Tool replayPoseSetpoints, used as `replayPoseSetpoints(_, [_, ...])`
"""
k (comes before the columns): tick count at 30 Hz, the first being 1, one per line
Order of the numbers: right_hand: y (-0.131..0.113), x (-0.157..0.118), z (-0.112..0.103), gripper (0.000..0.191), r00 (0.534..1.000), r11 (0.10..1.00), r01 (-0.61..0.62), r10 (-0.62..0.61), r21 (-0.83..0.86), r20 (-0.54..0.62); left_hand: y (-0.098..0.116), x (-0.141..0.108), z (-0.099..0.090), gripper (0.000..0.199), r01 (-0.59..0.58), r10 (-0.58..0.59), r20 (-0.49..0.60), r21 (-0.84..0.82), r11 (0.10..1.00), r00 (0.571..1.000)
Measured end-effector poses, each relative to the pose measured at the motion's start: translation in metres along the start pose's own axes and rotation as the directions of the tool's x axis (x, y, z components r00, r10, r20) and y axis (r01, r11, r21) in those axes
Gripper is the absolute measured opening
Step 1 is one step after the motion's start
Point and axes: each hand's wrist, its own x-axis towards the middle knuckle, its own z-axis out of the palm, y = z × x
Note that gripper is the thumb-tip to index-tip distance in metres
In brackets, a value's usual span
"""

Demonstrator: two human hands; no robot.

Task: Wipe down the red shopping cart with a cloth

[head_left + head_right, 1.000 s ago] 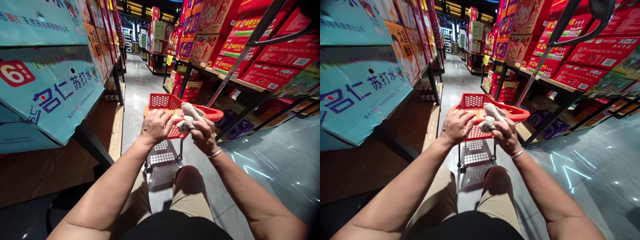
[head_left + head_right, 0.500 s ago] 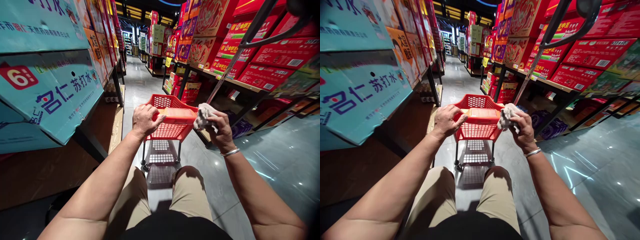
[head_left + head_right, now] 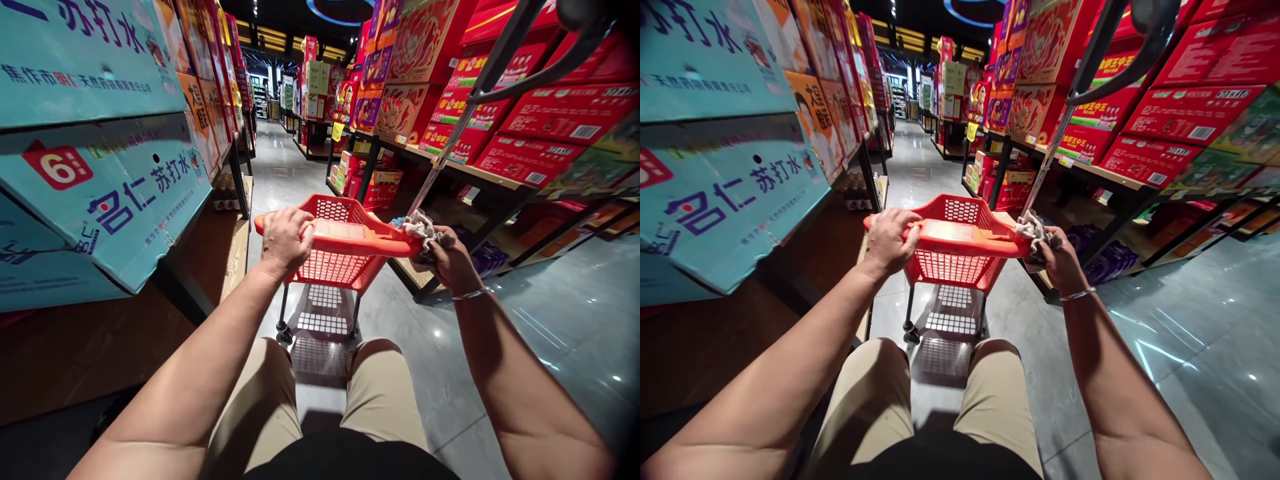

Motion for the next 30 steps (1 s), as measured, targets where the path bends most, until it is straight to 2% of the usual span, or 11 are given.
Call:
replayPoseSetpoints(3, [-0.020,-0.016,0.011,0.045,0.996,0.996,-0.091,0.091,0.006,0.015,0.036,-0.001,0.005,0.035,-0.203,0.201,-0.027,-0.075,0.976,0.979])
replayPoseSetpoints(6, [-0.038,-0.029,0.020,0.045,0.989,0.986,-0.137,0.142,-0.098,0.049,0.070,-0.001,0.016,0.042,-0.390,0.398,0.058,-0.116,0.913,0.915])
replayPoseSetpoints(9, [-0.042,-0.029,0.028,0.043,0.980,0.977,-0.184,0.191,-0.112,0.052,0.087,-0.001,0.028,0.047,-0.445,0.453,0.172,-0.085,0.892,0.875])
replayPoseSetpoints(13, [-0.026,-0.009,0.036,0.046,0.977,0.977,-0.213,0.213,-0.013,-0.011,0.088,-0.002,0.035,0.046,-0.446,0.448,0.194,-0.054,0.893,0.873])
replayPoseSetpoints(17, [0.000,0.010,0.041,0.055,0.988,0.985,-0.144,0.149,0.091,-0.051,0.082,0.000,0.034,0.043,-0.441,0.442,0.192,-0.052,0.896,0.876])
replayPoseSetpoints(21, [0.019,0.013,0.046,0.052,0.993,0.991,-0.087,0.095,0.103,-0.073,0.078,0.001,0.035,0.042,-0.433,0.432,0.168,-0.031,0.901,0.886])
replayPoseSetpoints(24, [0.010,0.002,0.049,0.050,0.994,0.993,-0.090,0.094,0.076,-0.056,0.073,0.000,0.034,0.041,-0.430,0.428,0.163,-0.027,0.903,0.889])
replayPoseSetpoints(27, [-0.015,-0.015,0.050,0.043,0.995,0.992,-0.093,0.096,0.081,-0.028,0.068,-0.002,0.029,0.043,-0.426,0.425,0.169,-0.035,0.904,0.889])
replayPoseSetpoints(30, [-0.032,-0.029,0.053,0.037,0.999,0.998,-0.036,0.036,0.044,0.013,0.063,-0.003,0.023,0.045,-0.434,0.429,0.187,-0.019,0.901,0.884])
